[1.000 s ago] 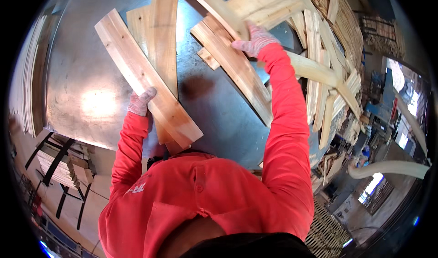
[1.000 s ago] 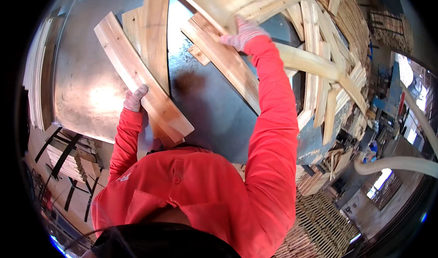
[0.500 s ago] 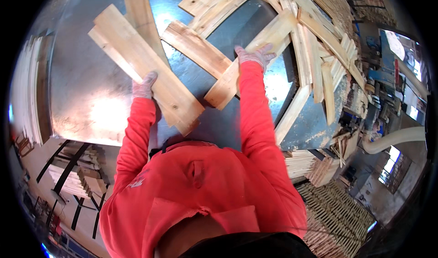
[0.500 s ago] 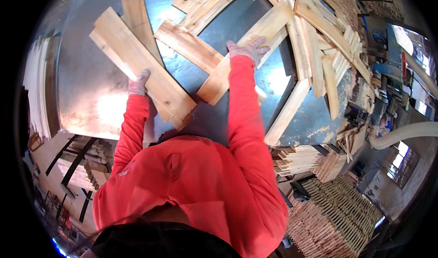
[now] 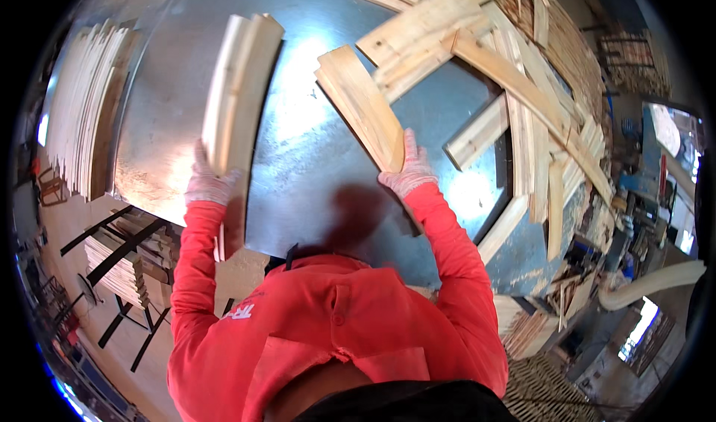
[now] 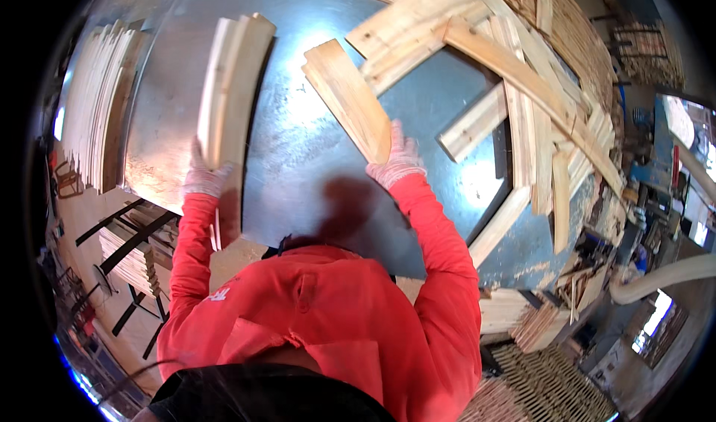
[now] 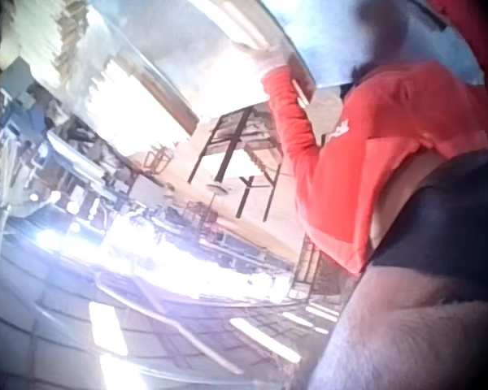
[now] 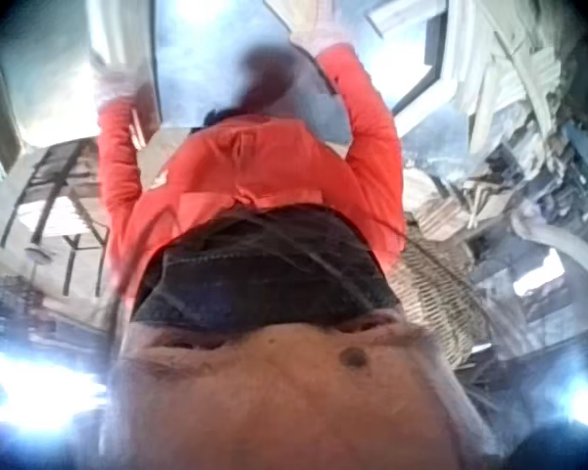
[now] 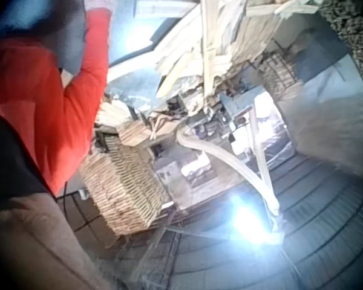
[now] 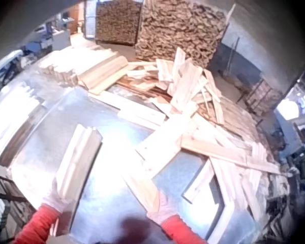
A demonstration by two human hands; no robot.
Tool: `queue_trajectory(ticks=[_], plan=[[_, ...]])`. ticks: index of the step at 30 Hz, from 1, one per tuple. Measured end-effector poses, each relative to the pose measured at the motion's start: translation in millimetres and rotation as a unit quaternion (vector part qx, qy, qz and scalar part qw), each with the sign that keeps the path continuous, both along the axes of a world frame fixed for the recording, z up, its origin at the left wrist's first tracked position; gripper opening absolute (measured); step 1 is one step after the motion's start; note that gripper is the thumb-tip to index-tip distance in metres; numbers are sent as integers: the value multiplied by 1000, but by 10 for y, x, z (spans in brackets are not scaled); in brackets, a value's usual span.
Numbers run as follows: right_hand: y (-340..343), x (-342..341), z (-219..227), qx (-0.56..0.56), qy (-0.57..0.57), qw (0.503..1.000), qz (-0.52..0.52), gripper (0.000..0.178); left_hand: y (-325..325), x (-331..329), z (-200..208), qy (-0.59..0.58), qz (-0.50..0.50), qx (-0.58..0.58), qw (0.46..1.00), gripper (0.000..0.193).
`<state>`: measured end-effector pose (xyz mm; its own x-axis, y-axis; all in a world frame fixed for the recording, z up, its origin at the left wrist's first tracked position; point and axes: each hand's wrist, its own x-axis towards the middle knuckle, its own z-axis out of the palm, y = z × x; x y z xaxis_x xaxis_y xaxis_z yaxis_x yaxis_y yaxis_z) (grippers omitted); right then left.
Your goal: The person repeatedly picks up small wooden planks from a pile on a metal table and stacks them into a neat pile. The person handles the planks one at a time or in small groups, aligning them before placing them onto the growing stack.
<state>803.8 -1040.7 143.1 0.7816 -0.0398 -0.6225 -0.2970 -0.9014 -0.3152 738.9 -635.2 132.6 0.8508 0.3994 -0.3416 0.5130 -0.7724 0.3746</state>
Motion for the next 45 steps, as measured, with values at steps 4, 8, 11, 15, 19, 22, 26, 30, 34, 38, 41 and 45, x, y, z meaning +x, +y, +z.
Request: queue_trajectory(ticks=[4,8,11,15,19,22,26,30,34,38,41,45], plan=[[983,185,-349,571,29,772,-279,99,-345,135,116,91,-5,8,996,107],[2059,344,-641,344,5,938,36,103,-374,35,164,-87,-69,24,994,107],[1749,1238,-52,218,-40,930,295,96,-330,3,116,-71,-79,135,985,108],[440,2746,336,-182,-207,929,248,103,-451,47,95,-56,-62,169,982,107],[-320,2809,-41,-229,-186,897,330,107,-476,108,39,-91,-65,174,978,104],[59,2522,150,-169,-112,899,388,98,-414,114,42,-100,-84,182,975,100],[614,3255,346,-174,-179,843,476,95,-391,277,126,-92,-32,191,977,100],[820,4172,35,-153,-232,826,489,112,-270,291,121,-107,-1,151,983,99],[785,4465,-144,-226,-274,852,384,126,-131,337,198,-109,23,117,987,98],[708,4433,99,-213,-183,880,383,113,185,152,141,-118,-6,169,979,97],[685,3879,319,-265,-131,875,382,75,302,159,153,-89,18,148,985,100],[843,3065,173,-197,-81,934,288,51,389,405,235,-34,47,109,992,100]])
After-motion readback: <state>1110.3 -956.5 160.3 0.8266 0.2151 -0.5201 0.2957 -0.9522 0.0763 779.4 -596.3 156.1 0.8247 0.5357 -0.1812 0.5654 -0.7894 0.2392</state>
